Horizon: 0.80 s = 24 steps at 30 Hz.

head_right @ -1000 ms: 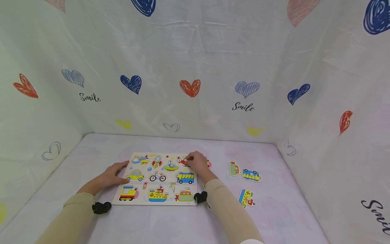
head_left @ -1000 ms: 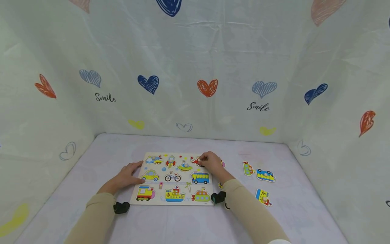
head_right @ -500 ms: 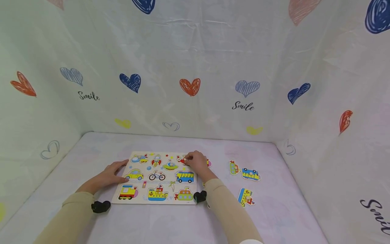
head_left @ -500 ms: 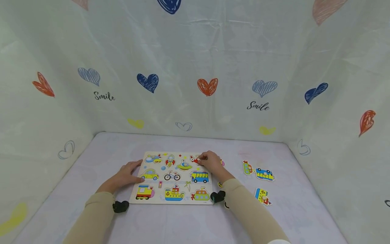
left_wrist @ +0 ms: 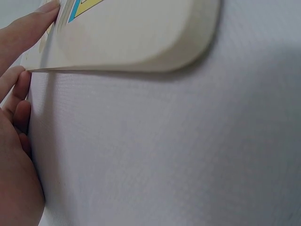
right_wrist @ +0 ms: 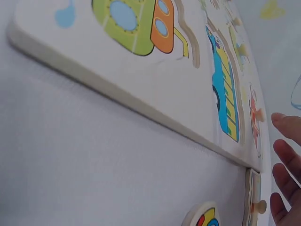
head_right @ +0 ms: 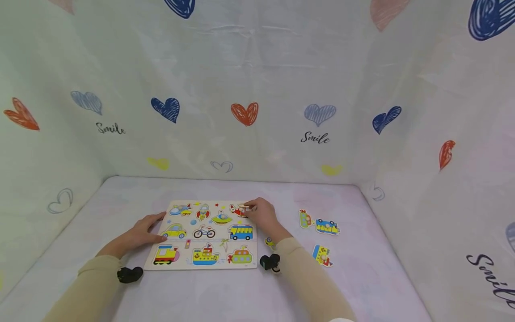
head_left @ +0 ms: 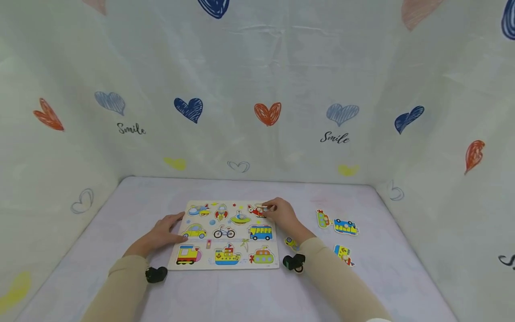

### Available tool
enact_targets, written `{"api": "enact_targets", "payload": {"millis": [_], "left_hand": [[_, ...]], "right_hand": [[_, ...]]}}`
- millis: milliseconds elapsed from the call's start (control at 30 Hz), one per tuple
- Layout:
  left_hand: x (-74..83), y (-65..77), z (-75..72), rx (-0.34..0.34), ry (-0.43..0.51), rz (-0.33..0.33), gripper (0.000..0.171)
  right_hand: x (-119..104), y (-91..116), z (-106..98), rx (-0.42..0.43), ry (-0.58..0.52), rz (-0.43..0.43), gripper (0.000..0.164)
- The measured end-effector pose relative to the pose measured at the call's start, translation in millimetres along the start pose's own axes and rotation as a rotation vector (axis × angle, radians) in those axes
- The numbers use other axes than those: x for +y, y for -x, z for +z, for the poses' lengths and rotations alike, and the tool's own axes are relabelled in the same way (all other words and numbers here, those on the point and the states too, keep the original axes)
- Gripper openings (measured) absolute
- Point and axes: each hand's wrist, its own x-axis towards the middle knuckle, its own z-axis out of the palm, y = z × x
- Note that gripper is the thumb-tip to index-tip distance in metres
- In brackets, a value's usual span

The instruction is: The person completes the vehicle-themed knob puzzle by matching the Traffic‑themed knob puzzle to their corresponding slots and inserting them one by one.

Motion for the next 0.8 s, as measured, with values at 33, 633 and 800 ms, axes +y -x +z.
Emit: {"api": "enact_targets", "payload": {"millis": [33, 633, 800], "left_hand": [[-0.4, -0.3, -0.1, 0.001, -0.002, 0.001, 0.097], [-0.1, -1.9, 1.4, 0.003, -0.007, 0.020, 0.099], [0.4, -1.4, 1.3, 0.004, -0.001, 0.012, 0.100]], "right_hand": [[0.8, 1.6, -2.3, -0.002, -0.006, 0.001, 0.031], [22.1, 42.6, -33.3, -0.072, 0.002, 0.002, 0.025], [28.6, 53.9, -38.8, -0.085, 0.004, 0.004, 0.025]]}}
